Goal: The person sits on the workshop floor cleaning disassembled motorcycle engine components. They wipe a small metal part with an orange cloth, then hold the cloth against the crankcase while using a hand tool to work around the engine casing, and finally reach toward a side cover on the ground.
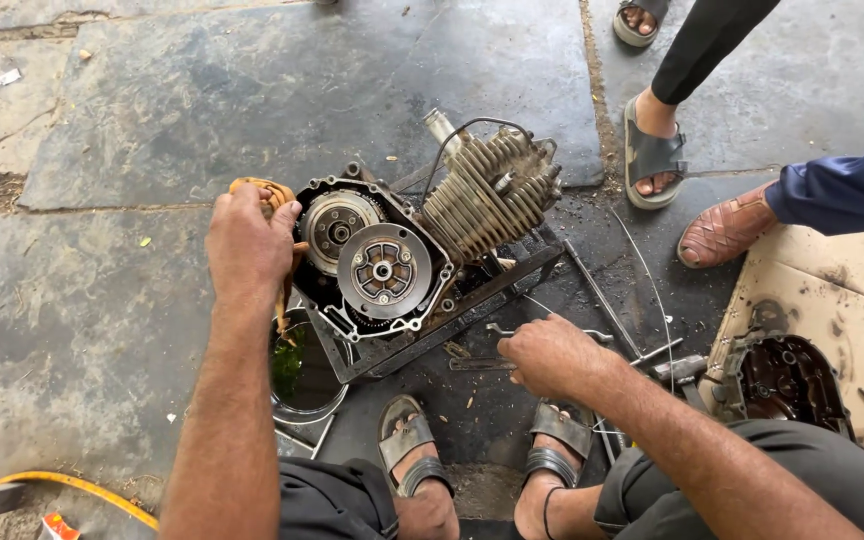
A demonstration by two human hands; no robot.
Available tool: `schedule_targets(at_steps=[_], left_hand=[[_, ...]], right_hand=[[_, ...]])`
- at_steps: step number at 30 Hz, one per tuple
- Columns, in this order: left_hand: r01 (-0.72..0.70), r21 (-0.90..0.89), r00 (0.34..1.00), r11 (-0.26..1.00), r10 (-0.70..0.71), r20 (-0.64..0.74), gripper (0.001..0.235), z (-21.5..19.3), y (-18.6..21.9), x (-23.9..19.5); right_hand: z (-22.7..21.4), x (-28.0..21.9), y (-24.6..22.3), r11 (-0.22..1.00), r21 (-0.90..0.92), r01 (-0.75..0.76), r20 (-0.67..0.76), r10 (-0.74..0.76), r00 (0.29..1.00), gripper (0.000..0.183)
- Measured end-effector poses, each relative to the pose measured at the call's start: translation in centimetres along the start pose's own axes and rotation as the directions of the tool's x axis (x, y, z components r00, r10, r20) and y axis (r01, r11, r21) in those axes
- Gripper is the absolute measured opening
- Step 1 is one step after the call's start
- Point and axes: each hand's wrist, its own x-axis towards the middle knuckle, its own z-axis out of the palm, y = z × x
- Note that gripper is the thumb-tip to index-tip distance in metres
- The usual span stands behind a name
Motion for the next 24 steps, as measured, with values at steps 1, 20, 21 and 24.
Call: schedule_targets(at_steps=[1,20,21,24], left_hand=[[-0.003,-0.001,1.0,1.0,0.003,0.002,0.038,-0.2,0.2,0.0],[0.018,0.132,0.983,0.991,-0.042,0.181,0.042,-0.8,2.2,-0.6],[0.007,0.133,0.984,0.991,-0.03,0.176,0.043,-0.8,2.1,-0.6],[0.009,0.156,0.984,0.988,-0.036,0.172,0.044,-0.8,2.3,-0.5]], right_hand=[[0.1,0.2,0.1,1.0,0.003,-0.003,-0.001,0.003,1.0,0.037],[0.9,0.5,0.0,0.997,-0.036,0.071,-0.007,-0.071,0.997,0.035],[0.9,0.5,0.0,0.996,-0.037,0.076,-0.02,-0.077,0.997,0.036],[0.7,0.4,0.0,0.997,-0.028,0.069,-0.023,-0.07,0.997,0.034]])
